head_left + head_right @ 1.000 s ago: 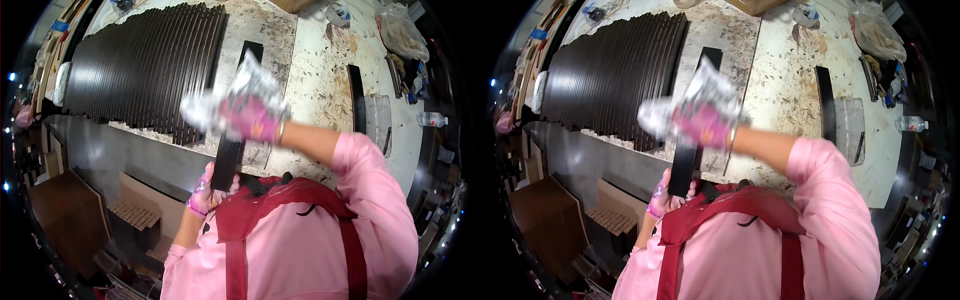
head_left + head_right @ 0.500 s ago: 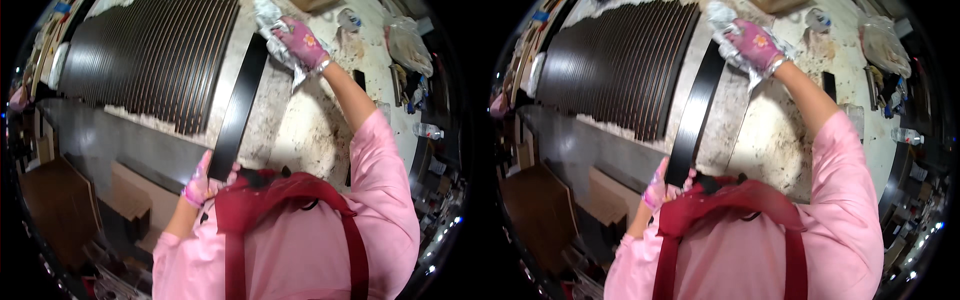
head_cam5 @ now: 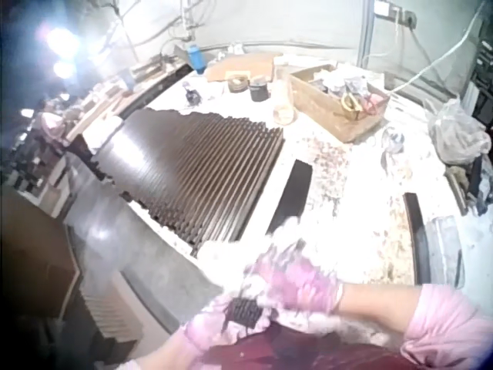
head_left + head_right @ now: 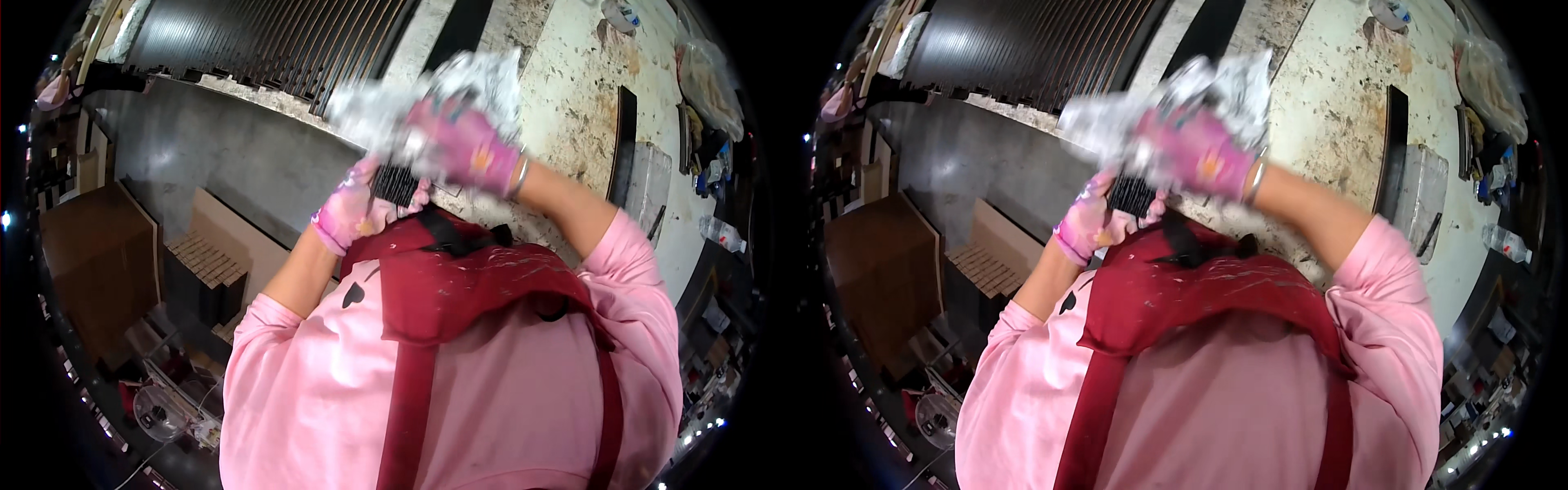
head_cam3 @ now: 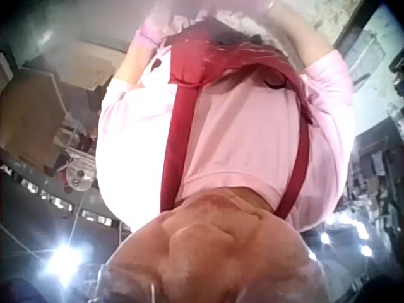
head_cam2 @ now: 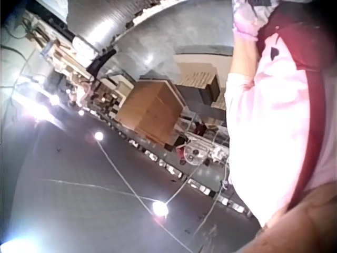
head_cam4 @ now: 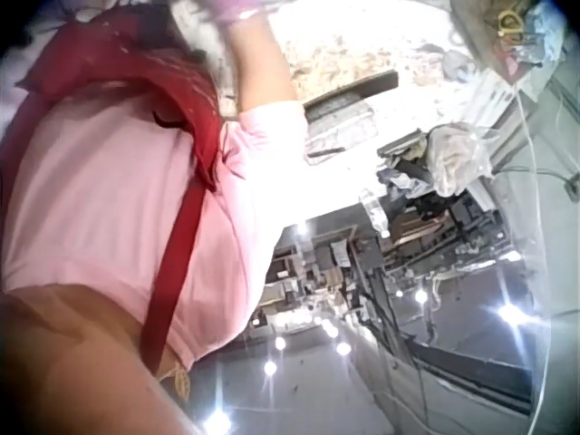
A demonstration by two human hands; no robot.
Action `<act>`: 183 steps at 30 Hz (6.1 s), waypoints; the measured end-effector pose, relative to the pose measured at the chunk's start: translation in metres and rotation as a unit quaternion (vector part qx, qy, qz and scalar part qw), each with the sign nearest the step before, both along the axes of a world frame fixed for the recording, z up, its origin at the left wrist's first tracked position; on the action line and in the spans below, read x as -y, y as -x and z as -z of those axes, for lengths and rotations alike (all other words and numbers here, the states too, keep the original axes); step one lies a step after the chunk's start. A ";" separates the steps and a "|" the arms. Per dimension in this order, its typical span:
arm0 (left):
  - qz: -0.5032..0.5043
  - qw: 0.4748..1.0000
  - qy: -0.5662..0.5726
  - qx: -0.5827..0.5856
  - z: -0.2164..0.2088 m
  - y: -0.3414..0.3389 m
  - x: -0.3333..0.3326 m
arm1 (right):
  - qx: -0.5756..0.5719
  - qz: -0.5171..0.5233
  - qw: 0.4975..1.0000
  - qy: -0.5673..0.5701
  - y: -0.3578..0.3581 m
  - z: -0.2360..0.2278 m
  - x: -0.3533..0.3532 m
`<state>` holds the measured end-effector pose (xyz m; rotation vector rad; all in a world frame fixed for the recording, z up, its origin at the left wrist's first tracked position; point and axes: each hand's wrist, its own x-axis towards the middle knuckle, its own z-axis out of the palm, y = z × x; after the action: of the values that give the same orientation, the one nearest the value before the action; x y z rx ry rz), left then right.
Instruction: The person wipes a row of dark slats on a table with a cloth and liquid from a bottle, puts on floral gloves, and continues wiping the slats both on the table and individually by hand.
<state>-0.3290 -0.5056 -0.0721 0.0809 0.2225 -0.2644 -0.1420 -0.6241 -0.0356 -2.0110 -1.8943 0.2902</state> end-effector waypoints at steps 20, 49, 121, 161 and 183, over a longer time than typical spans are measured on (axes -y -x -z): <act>0.061 0.987 -0.123 -0.084 -0.021 -0.021 0.038 | -0.005 0.038 0.999 0.031 -0.005 -0.044 0.041; 0.093 0.851 -0.517 0.011 -0.033 -0.149 0.188 | -0.382 0.635 0.672 0.003 0.098 -0.088 0.415; -0.035 -0.022 -0.998 -0.054 -0.020 -0.015 -0.037 | -0.659 0.465 0.529 -0.263 -0.027 0.019 0.152; -0.121 0.951 -0.219 -0.183 0.002 0.017 0.021 | -0.018 0.140 0.990 -0.012 -0.018 -0.015 0.024; -0.023 0.951 -0.184 -0.246 0.030 0.053 -0.009 | 0.177 0.356 0.912 0.099 -0.177 0.052 0.000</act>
<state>-0.3822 -0.4968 -0.1016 0.3808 0.7692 -0.1902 0.0352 -0.6243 -0.0878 -2.8812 -1.1843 -0.0931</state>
